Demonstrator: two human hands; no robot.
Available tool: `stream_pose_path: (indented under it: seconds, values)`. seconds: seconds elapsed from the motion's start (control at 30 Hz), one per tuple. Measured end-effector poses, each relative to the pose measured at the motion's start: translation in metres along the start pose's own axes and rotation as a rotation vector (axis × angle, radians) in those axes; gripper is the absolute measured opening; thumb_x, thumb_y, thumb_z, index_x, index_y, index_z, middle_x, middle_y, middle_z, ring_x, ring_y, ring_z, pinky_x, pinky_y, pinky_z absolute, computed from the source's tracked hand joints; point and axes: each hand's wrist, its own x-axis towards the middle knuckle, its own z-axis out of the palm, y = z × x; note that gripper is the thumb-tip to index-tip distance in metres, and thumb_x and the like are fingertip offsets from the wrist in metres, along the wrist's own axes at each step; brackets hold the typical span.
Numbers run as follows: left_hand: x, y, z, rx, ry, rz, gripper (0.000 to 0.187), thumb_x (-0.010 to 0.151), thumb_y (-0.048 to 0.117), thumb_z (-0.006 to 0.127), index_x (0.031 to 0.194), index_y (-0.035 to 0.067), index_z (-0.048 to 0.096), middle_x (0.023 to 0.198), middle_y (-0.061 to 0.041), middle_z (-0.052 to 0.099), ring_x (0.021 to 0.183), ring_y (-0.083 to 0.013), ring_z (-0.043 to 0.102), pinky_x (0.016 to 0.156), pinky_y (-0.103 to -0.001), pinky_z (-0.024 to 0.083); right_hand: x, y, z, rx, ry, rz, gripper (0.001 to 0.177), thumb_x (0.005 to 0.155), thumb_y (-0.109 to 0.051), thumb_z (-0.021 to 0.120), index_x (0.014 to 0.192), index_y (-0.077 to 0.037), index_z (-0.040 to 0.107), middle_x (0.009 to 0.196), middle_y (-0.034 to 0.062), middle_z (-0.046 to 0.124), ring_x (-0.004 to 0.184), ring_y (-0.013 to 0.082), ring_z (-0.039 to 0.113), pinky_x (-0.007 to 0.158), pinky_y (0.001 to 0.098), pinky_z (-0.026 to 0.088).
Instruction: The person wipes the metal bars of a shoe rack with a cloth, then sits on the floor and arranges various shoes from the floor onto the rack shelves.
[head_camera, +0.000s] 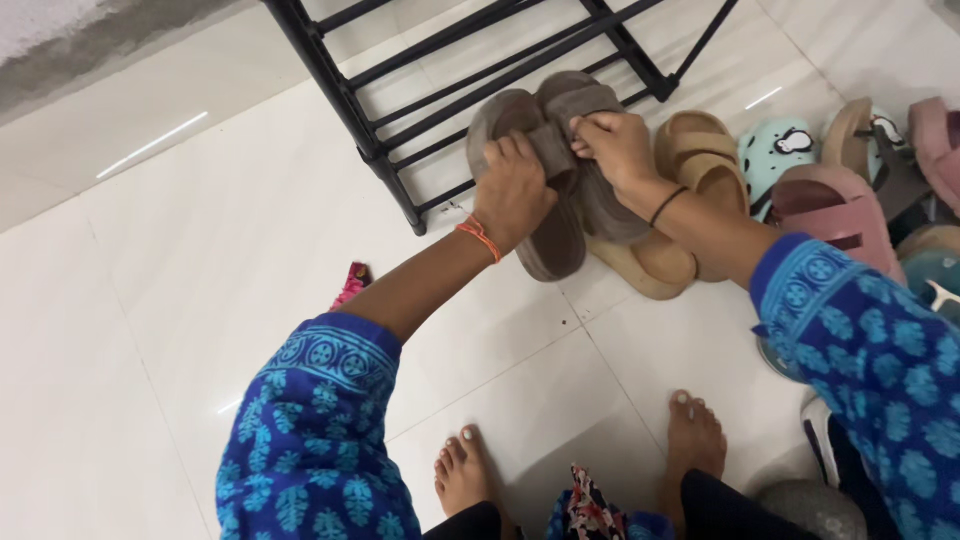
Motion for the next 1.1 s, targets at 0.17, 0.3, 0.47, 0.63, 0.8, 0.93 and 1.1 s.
stream_pose_path:
  seconds: [0.17, 0.3, 0.47, 0.63, 0.8, 0.93, 1.1]
  values:
    - [0.021, -0.06, 0.06, 0.36, 0.123, -0.128, 0.066, 0.081, 0.035, 0.069, 0.123, -0.014, 0.06, 0.131, -0.031, 0.058, 0.117, -0.0414, 0.056, 0.099, -0.048, 0.043, 0.043, 0.008, 0.064, 0.165, -0.009, -0.008, 0.022, 0.095, -0.017, 0.071, 0.085, 0.003, 0.074, 0.077, 0.0055, 0.073, 0.069, 0.012, 0.073, 0.064, 0.0232, 0.061]
    - [0.047, -0.101, 0.103, 0.205, 0.412, -0.521, 0.059, 0.093, 0.012, 0.066, 0.143, -0.017, 0.056, 0.143, -0.033, 0.054, 0.121, -0.0391, 0.057, 0.104, -0.04, 0.047, 0.099, 0.017, 0.121, 0.274, 0.026, 0.062, 0.017, 0.091, -0.014, 0.073, 0.086, 0.002, 0.075, 0.077, 0.0042, 0.073, 0.07, 0.014, 0.074, 0.063, 0.0258, 0.064]
    - [0.073, -0.146, 0.111, 0.04, 0.194, -0.715, 0.065, 0.076, 0.027, 0.071, 0.124, -0.015, 0.058, 0.134, -0.031, 0.055, 0.116, -0.0442, 0.057, 0.091, -0.042, 0.054, 0.143, 0.052, 0.18, 0.032, -0.019, 0.062, 0.03, 0.099, -0.018, 0.069, 0.083, 0.008, 0.07, 0.076, 0.0102, 0.07, 0.073, 0.0163, 0.076, 0.062, 0.0292, 0.058]
    - [0.072, -0.161, 0.12, -0.015, -0.052, -0.785, 0.047, 0.109, 0.017, 0.06, 0.141, -0.017, 0.052, 0.138, -0.029, 0.055, 0.122, -0.0398, 0.057, 0.093, -0.047, 0.055, 0.165, 0.08, 0.193, 0.278, -0.18, 0.112, 0.024, 0.098, -0.01, 0.059, 0.091, 0.007, 0.073, 0.089, 0.0122, 0.07, 0.078, 0.0205, 0.075, 0.068, 0.0323, 0.063]
    - [0.079, -0.145, 0.124, -0.135, 0.238, -0.82, 0.064, 0.083, 0.021, 0.071, 0.135, -0.006, 0.045, 0.139, -0.026, 0.048, 0.133, -0.0503, 0.038, 0.107, -0.063, 0.031, 0.132, 0.073, 0.127, 0.055, -0.37, 0.08, 0.022, 0.098, -0.014, 0.063, 0.11, 0.003, 0.071, 0.101, 0.0083, 0.074, 0.089, 0.0156, 0.076, 0.081, 0.0299, 0.066]
    - [0.075, -0.082, 0.119, 0.044, 0.12, -0.351, 0.079, 0.08, 0.021, 0.067, 0.149, -0.005, 0.039, 0.151, -0.029, 0.042, 0.14, -0.0485, 0.036, 0.113, -0.056, 0.032, 0.101, 0.049, 0.021, -0.186, -0.475, 0.009, 0.028, 0.092, -0.007, 0.065, 0.118, 0.003, 0.071, 0.103, 0.012, 0.074, 0.089, 0.0172, 0.075, 0.081, 0.03, 0.065]
    - [0.068, 0.042, 0.122, -0.345, -0.225, -0.042, 0.035, 0.098, 0.041, 0.061, 0.126, 0.022, 0.07, 0.138, -0.012, 0.061, 0.136, -0.0317, 0.055, 0.112, -0.044, 0.049, 0.069, 0.034, -0.119, -1.045, -0.39, -0.511, 0.028, 0.091, -0.027, 0.072, 0.106, -0.005, 0.079, 0.099, 0.0217, 0.073, 0.092, 0.0415, 0.069, 0.081, 0.0499, 0.055]
